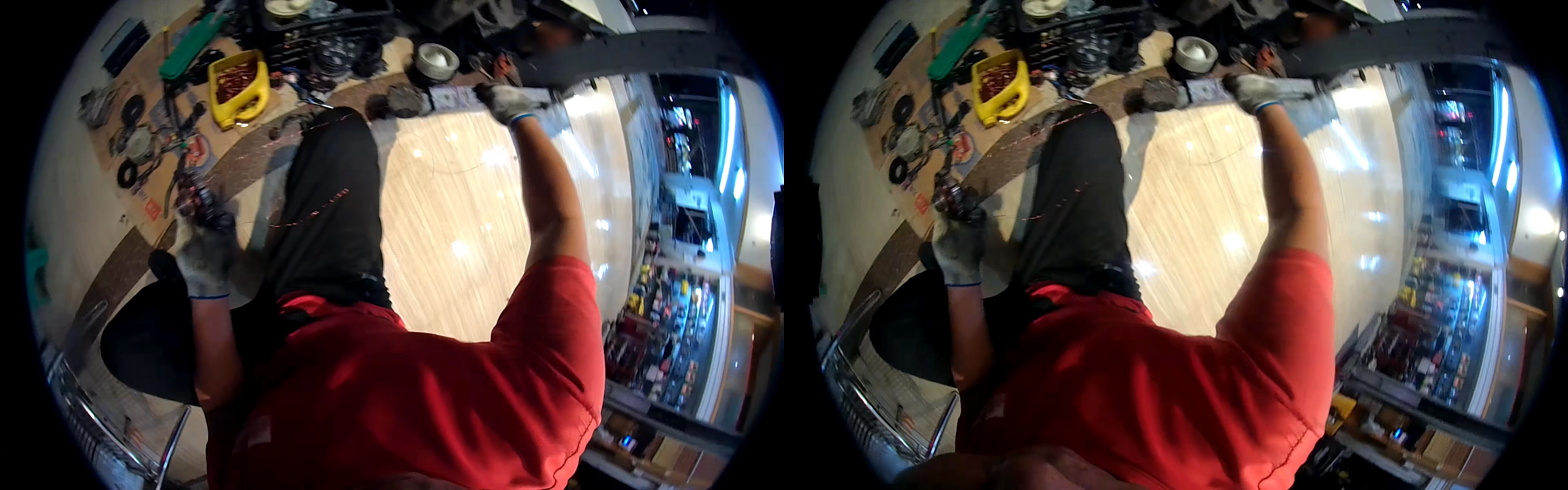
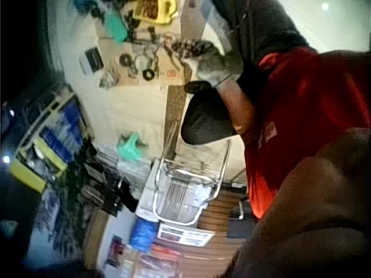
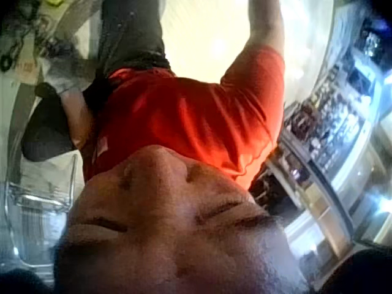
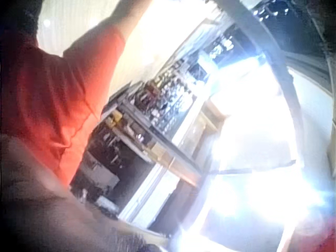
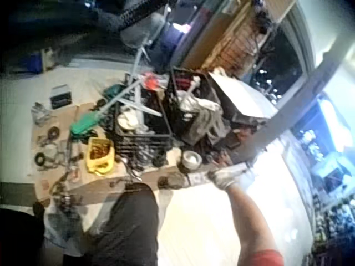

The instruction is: The person works on an alternator by hand and with a tool, picking up a wire and inserting it into a small component.

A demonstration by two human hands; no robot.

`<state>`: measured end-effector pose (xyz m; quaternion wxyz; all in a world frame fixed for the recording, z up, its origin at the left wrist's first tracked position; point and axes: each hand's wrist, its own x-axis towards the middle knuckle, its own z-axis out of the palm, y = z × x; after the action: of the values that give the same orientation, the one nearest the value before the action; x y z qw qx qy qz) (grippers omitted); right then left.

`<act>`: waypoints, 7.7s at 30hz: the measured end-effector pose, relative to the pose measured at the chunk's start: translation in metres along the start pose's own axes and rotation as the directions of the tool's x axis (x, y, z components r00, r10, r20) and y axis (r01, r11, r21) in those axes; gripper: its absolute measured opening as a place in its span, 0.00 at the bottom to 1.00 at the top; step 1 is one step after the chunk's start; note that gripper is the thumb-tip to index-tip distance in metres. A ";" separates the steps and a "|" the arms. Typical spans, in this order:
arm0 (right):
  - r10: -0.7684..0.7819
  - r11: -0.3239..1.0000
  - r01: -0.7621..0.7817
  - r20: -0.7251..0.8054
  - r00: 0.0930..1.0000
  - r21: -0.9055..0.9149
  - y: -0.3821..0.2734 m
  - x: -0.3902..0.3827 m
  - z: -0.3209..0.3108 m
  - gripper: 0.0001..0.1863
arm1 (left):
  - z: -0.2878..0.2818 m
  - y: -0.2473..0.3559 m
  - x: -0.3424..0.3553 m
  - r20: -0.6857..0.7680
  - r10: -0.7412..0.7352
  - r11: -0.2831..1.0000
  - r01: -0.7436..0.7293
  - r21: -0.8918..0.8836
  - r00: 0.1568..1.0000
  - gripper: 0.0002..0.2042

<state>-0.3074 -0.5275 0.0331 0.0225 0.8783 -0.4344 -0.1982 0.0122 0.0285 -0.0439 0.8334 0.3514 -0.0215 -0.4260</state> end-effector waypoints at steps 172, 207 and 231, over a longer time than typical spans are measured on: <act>-0.795 0.566 0.811 -0.359 0.490 -0.147 -0.395 -0.124 -0.078 0.46 | 0.031 0.005 -0.004 0.013 -0.040 0.963 0.042 -0.266 0.999 0.20; -0.361 0.881 0.469 -0.558 0.748 0.059 -0.111 0.014 0.022 0.09 | 0.029 -0.004 0.004 0.061 -0.133 0.920 0.146 -0.363 0.989 0.20; -0.466 0.423 0.782 -0.630 0.621 0.458 -0.304 -0.090 -0.080 0.35 | 0.031 -0.001 -0.001 0.044 -0.158 0.934 0.163 -0.317 0.987 0.21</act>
<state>-0.0979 -0.2795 0.0724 -0.2986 0.9334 -0.0899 0.1774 0.0011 0.0112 -0.0211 0.8415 0.2086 0.0689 -0.4936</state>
